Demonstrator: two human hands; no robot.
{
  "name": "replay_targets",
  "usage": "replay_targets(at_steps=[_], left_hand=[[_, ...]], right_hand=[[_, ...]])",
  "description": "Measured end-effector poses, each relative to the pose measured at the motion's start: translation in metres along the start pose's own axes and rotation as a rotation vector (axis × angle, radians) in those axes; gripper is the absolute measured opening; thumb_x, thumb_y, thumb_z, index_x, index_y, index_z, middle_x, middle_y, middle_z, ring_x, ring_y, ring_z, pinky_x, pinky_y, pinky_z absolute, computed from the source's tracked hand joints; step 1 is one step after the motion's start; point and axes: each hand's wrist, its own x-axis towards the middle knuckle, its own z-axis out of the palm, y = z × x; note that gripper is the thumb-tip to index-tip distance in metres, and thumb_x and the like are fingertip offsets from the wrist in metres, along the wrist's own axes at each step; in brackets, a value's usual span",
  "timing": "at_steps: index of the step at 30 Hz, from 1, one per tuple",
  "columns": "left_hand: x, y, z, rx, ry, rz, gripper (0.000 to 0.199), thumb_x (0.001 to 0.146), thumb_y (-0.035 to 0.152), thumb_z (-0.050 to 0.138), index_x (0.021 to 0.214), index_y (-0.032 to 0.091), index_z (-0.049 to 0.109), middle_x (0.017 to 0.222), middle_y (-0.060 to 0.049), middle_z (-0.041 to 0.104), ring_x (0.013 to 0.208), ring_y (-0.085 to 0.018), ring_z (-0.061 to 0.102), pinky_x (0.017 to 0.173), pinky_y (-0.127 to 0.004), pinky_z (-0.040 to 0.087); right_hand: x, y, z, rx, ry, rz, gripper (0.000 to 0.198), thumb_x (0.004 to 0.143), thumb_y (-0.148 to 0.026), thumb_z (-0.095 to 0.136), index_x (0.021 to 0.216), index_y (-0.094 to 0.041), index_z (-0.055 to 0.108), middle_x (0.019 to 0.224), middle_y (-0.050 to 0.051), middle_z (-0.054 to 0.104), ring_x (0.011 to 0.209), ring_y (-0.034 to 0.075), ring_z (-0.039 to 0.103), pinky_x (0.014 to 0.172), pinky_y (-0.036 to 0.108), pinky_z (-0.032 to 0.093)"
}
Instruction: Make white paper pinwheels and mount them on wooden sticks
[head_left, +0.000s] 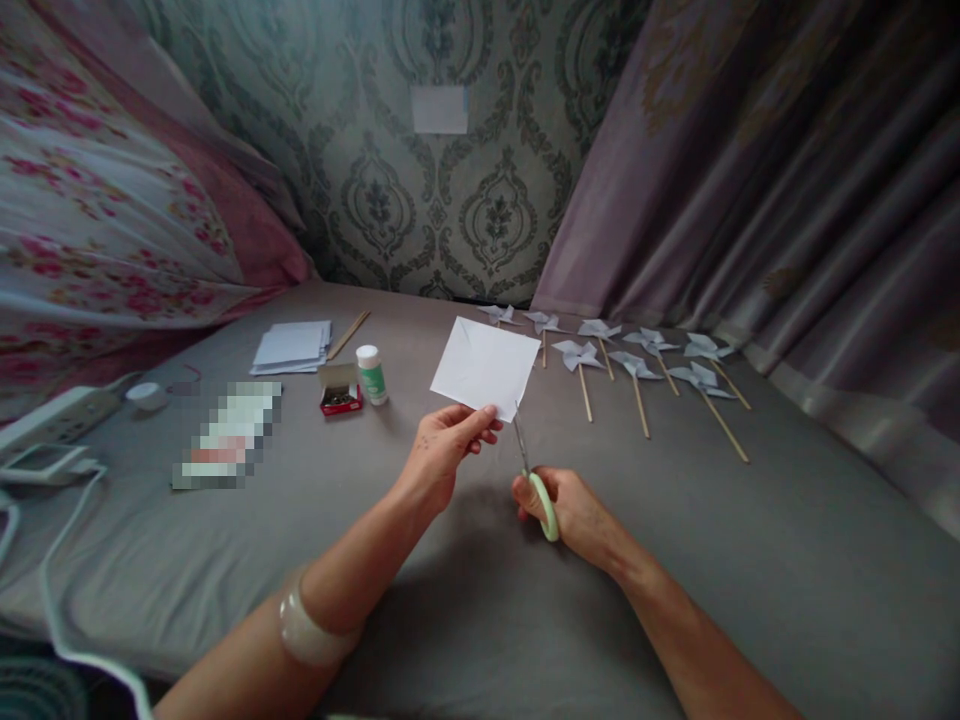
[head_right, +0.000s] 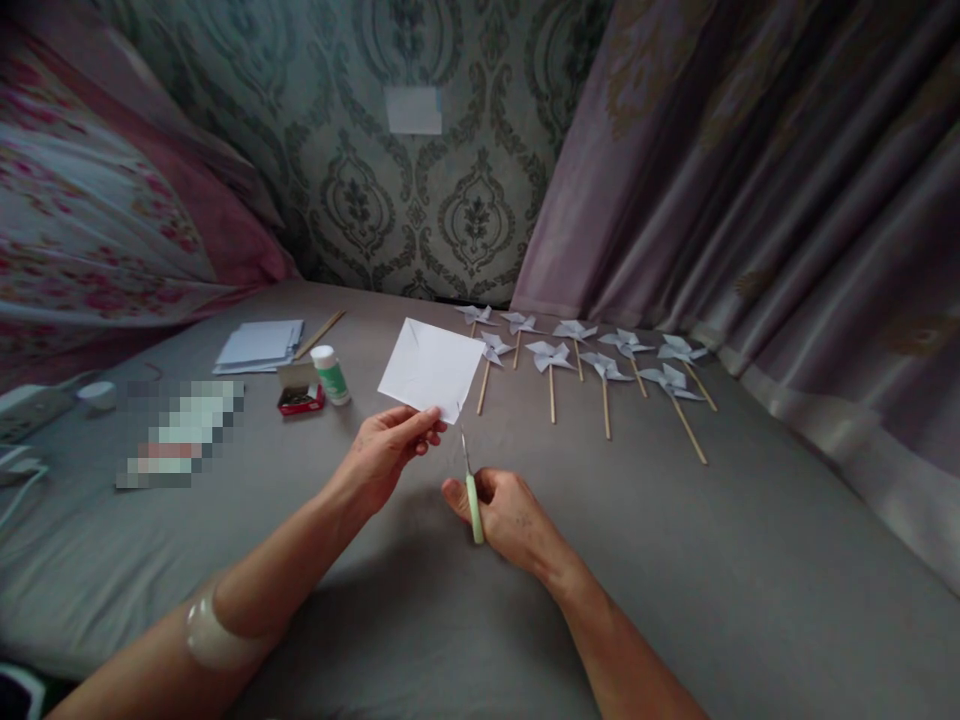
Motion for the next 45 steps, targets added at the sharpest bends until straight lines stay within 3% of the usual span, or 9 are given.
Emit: replay_targets(at_steps=[18, 45], left_hand=[[-0.0039, -0.0016, 0.0030, 0.001, -0.018, -0.013, 0.024, 0.065, 0.034, 0.079, 0.067, 0.011, 0.071, 0.070, -0.007, 0.069, 0.057, -0.007, 0.055, 0.052, -0.019, 0.036], [-0.0049, -0.0015, 0.0032, 0.002, -0.001, -0.016, 0.026, 0.063, 0.035, 0.079, 0.068, 0.011, 0.070, 0.072, -0.008, 0.070, 0.057, -0.009, 0.055, 0.052, -0.021, 0.035]], right_hand=[[-0.0013, -0.0050, 0.0045, 0.101, 0.052, 0.043, 0.063, 0.059, -0.080, 0.059, 0.056, -0.017, 0.054, 0.053, 0.001, 0.055, 0.048, 0.009, 0.042, 0.048, 0.024, 0.033], [0.0001, -0.0013, 0.0056, 0.075, 0.112, 0.067, 0.053, 0.064, -0.067, 0.066, 0.053, -0.017, 0.053, 0.048, -0.003, 0.050, 0.045, 0.008, 0.038, 0.045, 0.023, 0.031]])
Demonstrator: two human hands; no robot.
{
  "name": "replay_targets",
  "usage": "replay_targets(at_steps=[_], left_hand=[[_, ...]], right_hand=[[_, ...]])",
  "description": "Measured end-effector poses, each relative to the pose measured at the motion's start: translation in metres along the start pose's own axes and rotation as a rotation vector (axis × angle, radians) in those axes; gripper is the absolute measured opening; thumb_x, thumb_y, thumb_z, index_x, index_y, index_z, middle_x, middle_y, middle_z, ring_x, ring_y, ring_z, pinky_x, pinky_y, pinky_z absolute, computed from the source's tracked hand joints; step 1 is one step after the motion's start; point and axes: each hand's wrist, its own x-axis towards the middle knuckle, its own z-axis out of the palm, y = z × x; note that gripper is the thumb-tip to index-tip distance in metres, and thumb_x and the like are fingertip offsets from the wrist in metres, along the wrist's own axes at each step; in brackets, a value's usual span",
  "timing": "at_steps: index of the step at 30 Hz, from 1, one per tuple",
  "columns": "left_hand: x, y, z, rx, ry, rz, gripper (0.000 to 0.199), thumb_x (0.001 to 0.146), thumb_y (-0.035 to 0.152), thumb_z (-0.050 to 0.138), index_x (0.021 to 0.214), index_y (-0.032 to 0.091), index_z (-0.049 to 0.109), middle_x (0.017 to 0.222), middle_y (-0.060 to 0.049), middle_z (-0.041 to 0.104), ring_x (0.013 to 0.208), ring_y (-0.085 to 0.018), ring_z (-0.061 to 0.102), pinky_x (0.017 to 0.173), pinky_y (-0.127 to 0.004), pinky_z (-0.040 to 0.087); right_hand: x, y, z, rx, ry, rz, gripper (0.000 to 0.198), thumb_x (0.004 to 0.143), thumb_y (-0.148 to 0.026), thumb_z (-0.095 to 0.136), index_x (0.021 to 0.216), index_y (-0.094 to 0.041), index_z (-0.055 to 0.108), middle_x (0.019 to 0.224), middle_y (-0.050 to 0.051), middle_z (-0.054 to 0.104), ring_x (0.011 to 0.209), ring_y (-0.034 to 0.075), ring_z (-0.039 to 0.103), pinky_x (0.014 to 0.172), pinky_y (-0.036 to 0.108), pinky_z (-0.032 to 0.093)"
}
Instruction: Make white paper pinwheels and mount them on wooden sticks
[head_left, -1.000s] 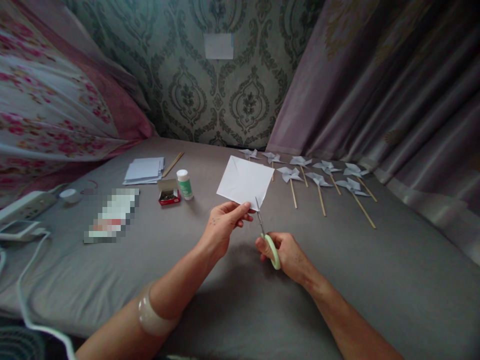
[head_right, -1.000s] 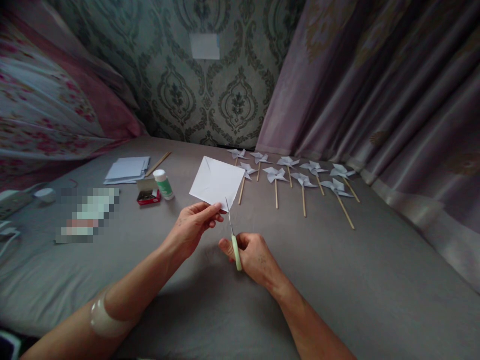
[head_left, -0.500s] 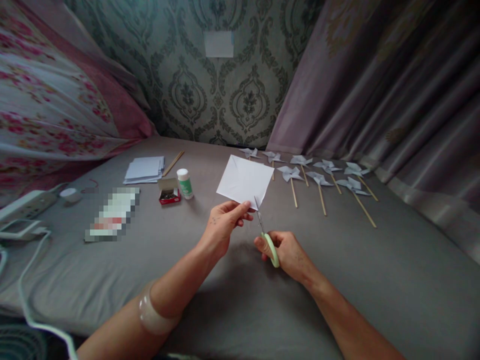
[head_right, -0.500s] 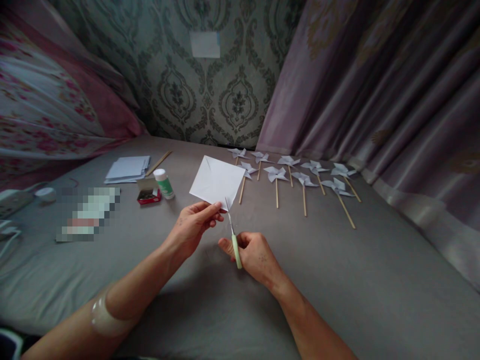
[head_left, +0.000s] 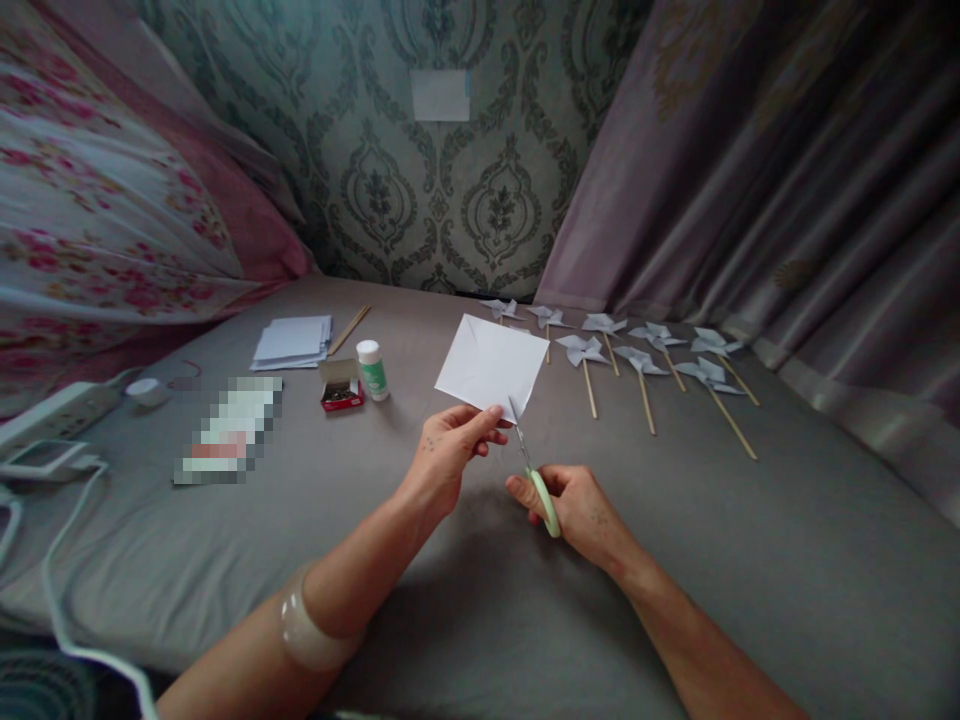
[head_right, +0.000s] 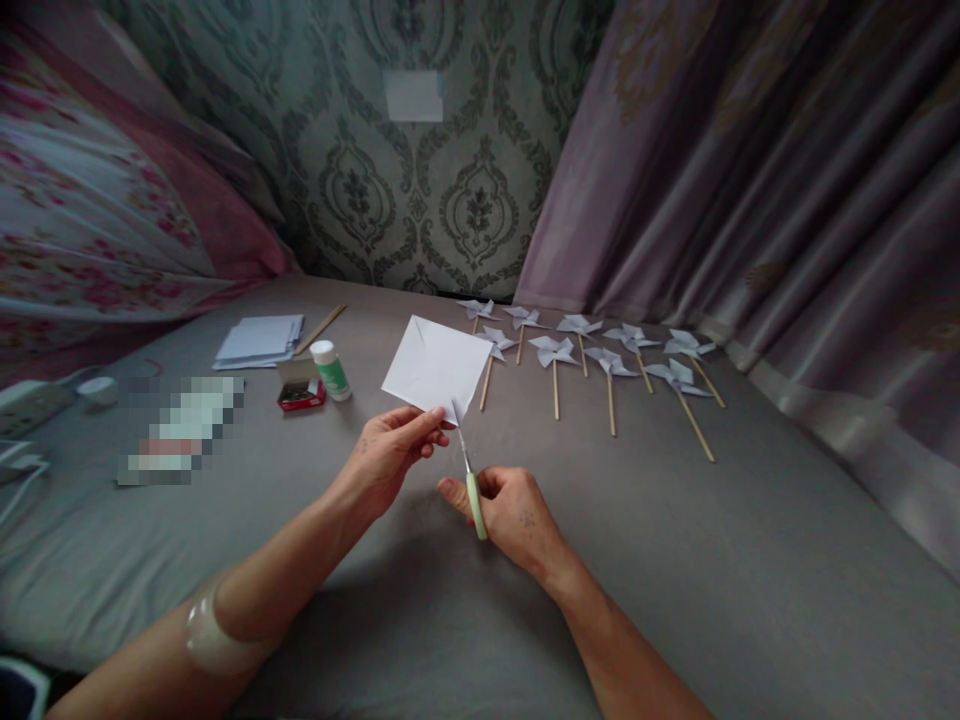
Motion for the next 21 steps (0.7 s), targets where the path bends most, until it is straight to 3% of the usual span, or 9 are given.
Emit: replay_targets(at_steps=[21], left_hand=[[-0.0008, 0.0027, 0.0016, -0.004, 0.007, -0.014, 0.026, 0.061, 0.035, 0.079, 0.066, 0.011, 0.069, 0.076, -0.009, 0.071, 0.058, -0.009, 0.056, 0.052, -0.022, 0.035]], right_hand=[[0.0014, 0.0038, 0.0021, -0.043, 0.061, -0.048, 0.048, 0.069, -0.059, 0.064, 0.050, -0.018, 0.048, 0.047, -0.003, 0.045, 0.046, 0.008, 0.036, 0.044, 0.023, 0.028]])
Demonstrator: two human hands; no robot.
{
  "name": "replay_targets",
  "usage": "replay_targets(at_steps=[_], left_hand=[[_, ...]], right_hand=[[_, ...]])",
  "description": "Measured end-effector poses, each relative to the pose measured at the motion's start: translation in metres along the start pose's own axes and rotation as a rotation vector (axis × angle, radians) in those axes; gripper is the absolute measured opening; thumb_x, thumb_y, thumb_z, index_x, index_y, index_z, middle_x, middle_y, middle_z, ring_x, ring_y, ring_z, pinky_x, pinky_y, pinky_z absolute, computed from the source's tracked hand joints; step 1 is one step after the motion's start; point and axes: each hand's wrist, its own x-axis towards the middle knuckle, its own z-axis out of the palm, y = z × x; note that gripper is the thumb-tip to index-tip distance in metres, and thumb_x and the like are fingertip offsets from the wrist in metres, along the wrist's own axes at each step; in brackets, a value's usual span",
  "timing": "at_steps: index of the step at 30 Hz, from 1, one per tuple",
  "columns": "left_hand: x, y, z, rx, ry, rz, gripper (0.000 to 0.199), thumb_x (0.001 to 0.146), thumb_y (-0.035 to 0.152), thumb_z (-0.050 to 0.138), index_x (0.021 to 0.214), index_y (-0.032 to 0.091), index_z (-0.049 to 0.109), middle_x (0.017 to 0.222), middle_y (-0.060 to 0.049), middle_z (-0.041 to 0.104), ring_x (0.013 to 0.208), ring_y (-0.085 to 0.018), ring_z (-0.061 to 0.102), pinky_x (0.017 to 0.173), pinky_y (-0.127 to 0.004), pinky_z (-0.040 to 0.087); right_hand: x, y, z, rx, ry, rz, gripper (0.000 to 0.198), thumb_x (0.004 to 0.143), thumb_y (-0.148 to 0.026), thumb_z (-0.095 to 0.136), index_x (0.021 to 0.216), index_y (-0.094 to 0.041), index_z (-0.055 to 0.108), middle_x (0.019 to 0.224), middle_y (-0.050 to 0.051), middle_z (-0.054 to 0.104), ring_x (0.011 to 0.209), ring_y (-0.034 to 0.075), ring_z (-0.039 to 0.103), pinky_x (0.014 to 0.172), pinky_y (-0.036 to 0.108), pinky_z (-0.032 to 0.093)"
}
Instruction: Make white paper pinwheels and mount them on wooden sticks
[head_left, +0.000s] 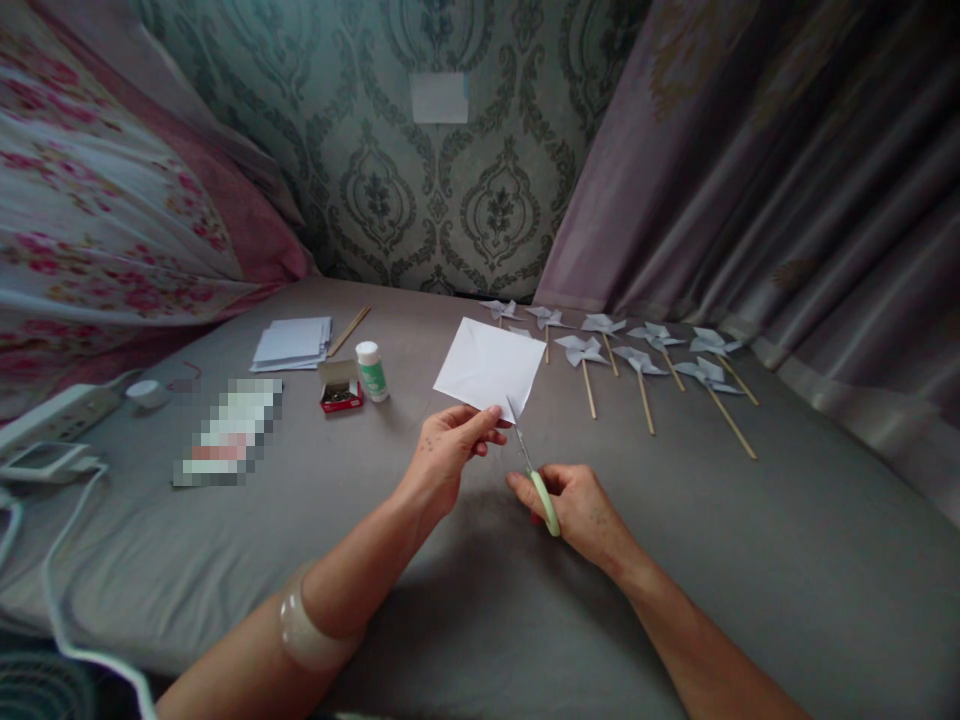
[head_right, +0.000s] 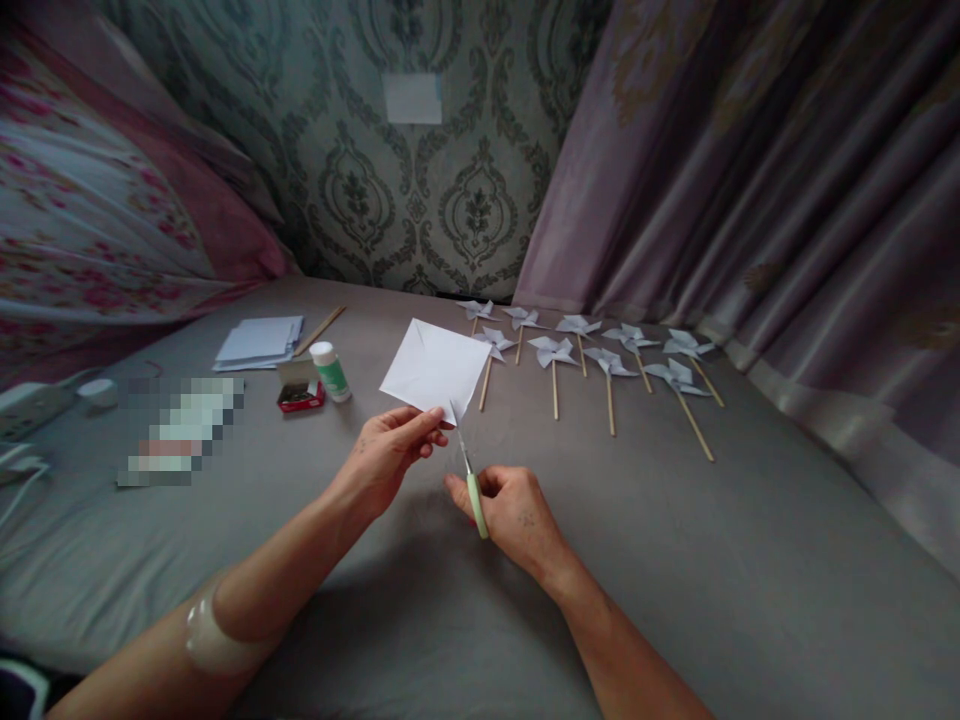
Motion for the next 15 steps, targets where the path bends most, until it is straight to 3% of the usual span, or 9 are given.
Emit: replay_targets(at_steps=[15], left_hand=[[0.0015, -0.0020, -0.0014, 0.020, -0.013, 0.018, 0.027, 0.062, 0.037, 0.079, 0.066, 0.012, 0.069, 0.076, -0.009, 0.071, 0.057, -0.009, 0.056, 0.051, -0.022, 0.035]], right_hand=[[0.0010, 0.0006, 0.0014, -0.007, 0.028, 0.007, 0.047, 0.068, -0.058, 0.063, 0.047, -0.019, 0.045, 0.044, -0.004, 0.041, 0.044, 0.008, 0.034, 0.043, 0.023, 0.025]])
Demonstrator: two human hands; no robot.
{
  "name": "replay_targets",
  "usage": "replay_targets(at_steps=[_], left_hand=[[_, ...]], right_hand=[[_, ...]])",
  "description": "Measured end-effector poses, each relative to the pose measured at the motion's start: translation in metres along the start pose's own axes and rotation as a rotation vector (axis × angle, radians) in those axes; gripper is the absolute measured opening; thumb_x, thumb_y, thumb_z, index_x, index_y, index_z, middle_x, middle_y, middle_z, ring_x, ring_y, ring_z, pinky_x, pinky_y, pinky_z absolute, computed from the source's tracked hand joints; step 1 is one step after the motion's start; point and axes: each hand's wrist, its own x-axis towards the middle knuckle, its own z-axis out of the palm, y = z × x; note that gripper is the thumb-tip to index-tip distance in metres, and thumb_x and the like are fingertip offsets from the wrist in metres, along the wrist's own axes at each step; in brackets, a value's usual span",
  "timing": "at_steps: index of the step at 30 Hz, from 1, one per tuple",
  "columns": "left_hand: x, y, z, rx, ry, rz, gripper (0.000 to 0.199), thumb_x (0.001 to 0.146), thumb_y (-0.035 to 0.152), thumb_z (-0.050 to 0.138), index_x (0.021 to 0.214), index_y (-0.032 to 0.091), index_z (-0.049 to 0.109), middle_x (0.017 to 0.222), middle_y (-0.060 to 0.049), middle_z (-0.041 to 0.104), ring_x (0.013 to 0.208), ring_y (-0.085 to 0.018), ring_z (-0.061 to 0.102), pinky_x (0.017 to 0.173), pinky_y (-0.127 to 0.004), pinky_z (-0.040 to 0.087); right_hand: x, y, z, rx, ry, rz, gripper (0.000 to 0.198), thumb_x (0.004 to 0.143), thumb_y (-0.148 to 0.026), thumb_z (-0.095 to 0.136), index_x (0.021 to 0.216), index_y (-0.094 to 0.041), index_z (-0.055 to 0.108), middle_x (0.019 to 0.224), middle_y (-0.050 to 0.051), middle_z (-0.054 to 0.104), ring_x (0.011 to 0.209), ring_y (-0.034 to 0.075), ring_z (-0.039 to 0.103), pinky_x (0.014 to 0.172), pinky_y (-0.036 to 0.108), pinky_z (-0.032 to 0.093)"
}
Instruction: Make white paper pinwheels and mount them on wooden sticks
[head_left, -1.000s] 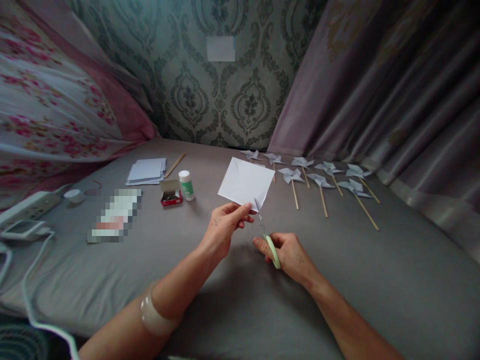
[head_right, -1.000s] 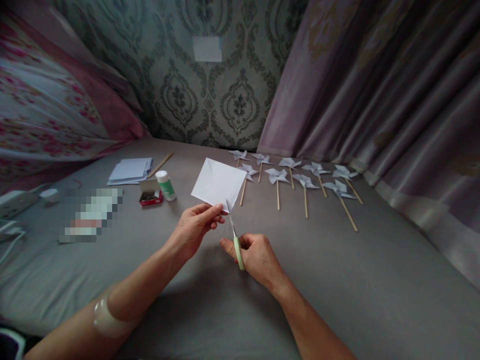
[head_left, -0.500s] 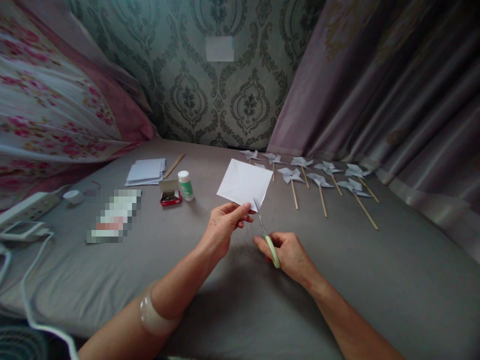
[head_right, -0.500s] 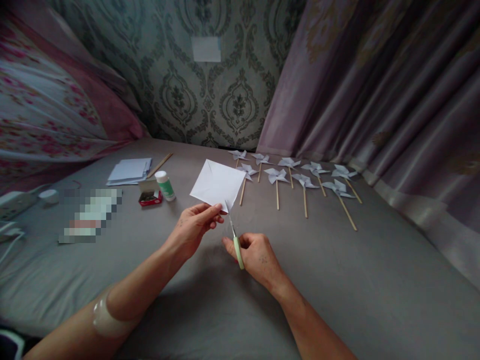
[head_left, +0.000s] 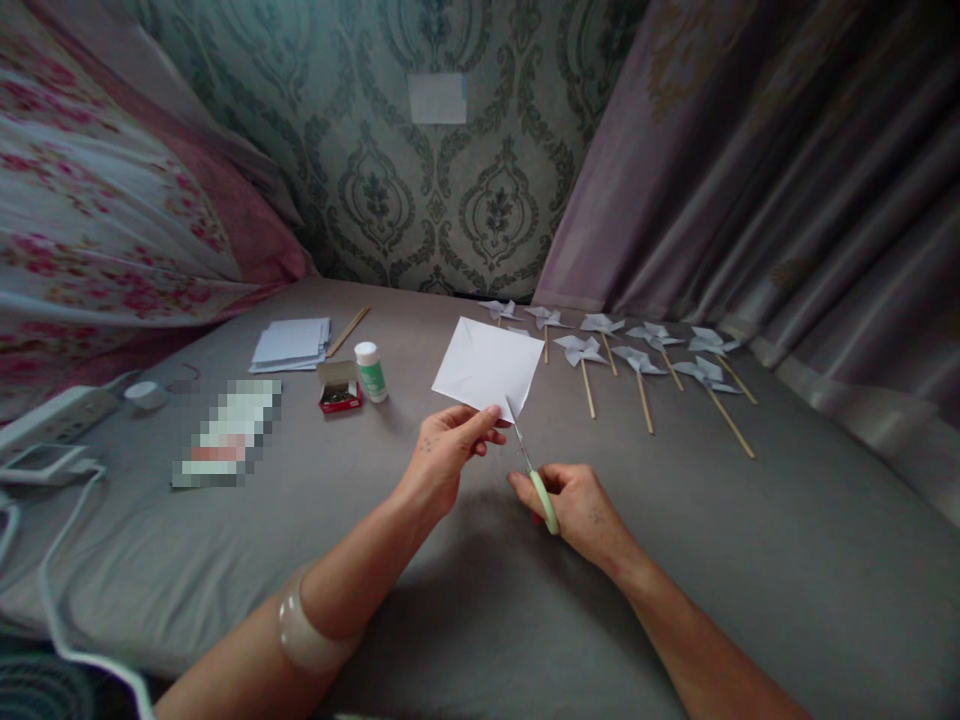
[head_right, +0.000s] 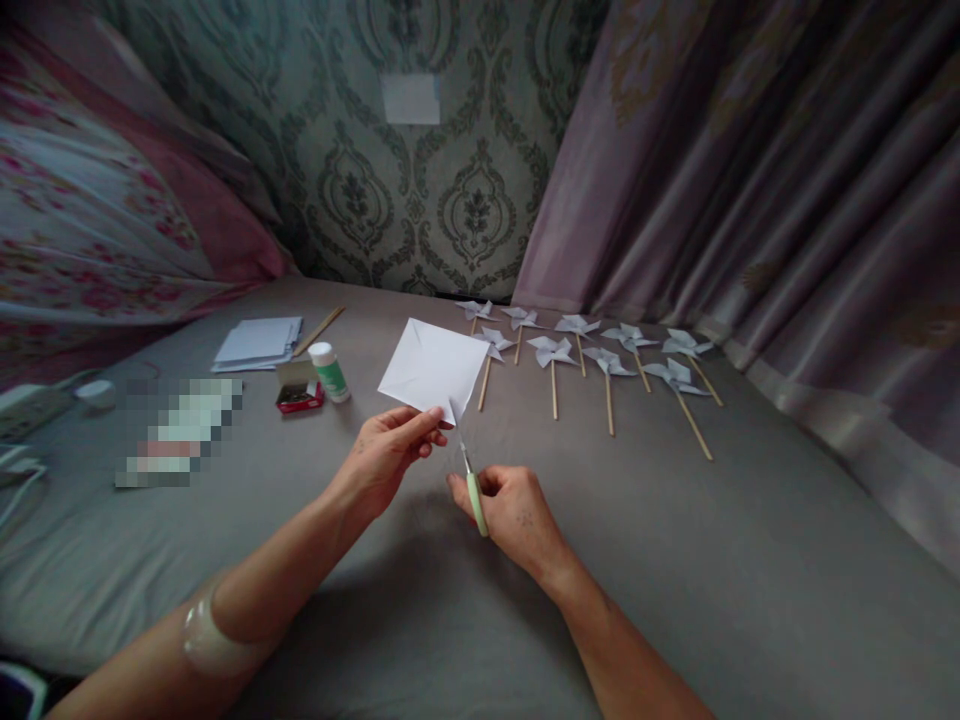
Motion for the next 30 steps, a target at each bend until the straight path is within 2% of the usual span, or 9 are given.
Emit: replay_targets(at_steps=[10, 30], left_hand=[[0.0001, 0.0014, 0.0007, -0.002, 0.005, -0.005, 0.026, 0.062, 0.035, 0.080, 0.065, 0.011, 0.070, 0.073, -0.008, 0.070, 0.057, -0.008, 0.055, 0.051, -0.021, 0.035], [-0.0053, -0.0009, 0.0055, 0.015, -0.033, -0.010, 0.026, 0.062, 0.035, 0.079, 0.064, 0.011, 0.069, 0.068, -0.006, 0.069, 0.054, -0.007, 0.052, 0.052, -0.021, 0.034]], right_hand=[[0.0005, -0.0008, 0.0003, 0.004, 0.006, 0.032, 0.045, 0.067, -0.053, 0.065, 0.047, -0.019, 0.046, 0.045, -0.004, 0.043, 0.044, 0.008, 0.035, 0.044, 0.023, 0.025], [0.0011, -0.0014, -0.0005, 0.016, 0.046, -0.022, 0.044, 0.068, -0.053, 0.062, 0.047, -0.019, 0.043, 0.046, -0.004, 0.040, 0.045, 0.007, 0.033, 0.043, 0.023, 0.024]])
